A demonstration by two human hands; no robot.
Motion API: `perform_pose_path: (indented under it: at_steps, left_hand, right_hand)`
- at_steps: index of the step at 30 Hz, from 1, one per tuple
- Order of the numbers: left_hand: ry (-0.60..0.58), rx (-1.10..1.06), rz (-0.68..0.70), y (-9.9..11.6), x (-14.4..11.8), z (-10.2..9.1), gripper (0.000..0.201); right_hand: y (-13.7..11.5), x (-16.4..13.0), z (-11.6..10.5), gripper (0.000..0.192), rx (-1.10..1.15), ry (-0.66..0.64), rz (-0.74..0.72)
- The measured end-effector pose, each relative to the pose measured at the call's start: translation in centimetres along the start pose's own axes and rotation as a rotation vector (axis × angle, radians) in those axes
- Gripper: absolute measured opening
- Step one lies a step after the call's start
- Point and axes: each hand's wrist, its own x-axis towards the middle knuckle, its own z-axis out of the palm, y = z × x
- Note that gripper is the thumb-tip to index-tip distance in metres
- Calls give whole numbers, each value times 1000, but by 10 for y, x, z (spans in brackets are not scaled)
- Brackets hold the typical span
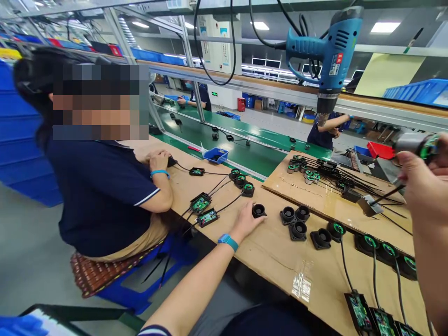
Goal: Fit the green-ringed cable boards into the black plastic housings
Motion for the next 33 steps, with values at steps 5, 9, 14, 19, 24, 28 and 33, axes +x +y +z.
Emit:
perform_pose_path:
  at_steps: [5, 9, 14, 19, 24, 28, 33]
  left_hand:
    - [-41, -111, -75, 12, -9, 7, 75]
    - [-9, -156, -115, 22, -31, 14, 52]
    - [100, -48, -44, 29, -53, 13, 68]
    - [-42, -170, 32, 33, -53, 7, 48]
    - [-27, -232, 31, 33, -55, 8, 47]
    - [10, -202, 149, 30, -59, 10, 54]
    - [58, -169, 231, 30, -61, 10, 49]
  right_hand:
    - [-59, -40, -3, 57, 55, 14, 126]
    - [-42, -105, 41, 62, 319, -366, 574]
    - [-5, -190, 106, 68, 451, -644, 921]
    - [9, -225, 135, 68, 426, -683, 962]
    - [10, -235, 144, 63, 302, -674, 902]
    - [6, -248, 159, 44, 73, -713, 628]
    - [1, -257, 172, 33, -132, -728, 330]
